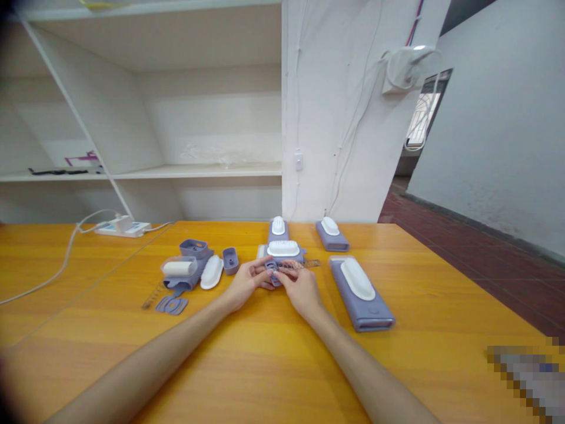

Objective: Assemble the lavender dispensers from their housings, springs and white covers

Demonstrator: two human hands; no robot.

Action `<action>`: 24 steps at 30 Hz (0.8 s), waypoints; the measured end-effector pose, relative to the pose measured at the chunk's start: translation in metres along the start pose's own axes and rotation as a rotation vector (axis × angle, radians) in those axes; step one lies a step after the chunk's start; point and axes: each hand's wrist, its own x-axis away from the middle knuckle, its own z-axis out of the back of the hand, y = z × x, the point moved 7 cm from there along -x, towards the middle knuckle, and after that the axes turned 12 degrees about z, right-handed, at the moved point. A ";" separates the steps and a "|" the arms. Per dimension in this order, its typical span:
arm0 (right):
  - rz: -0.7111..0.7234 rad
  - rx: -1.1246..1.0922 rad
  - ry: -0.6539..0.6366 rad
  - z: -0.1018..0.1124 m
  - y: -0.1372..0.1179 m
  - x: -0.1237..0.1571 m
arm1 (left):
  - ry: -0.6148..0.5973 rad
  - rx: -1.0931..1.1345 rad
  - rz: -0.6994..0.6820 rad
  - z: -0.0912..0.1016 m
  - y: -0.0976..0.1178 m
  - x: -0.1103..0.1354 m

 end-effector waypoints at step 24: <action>0.113 0.339 -0.049 -0.001 -0.008 0.004 | 0.073 -0.158 -0.032 0.005 -0.006 -0.007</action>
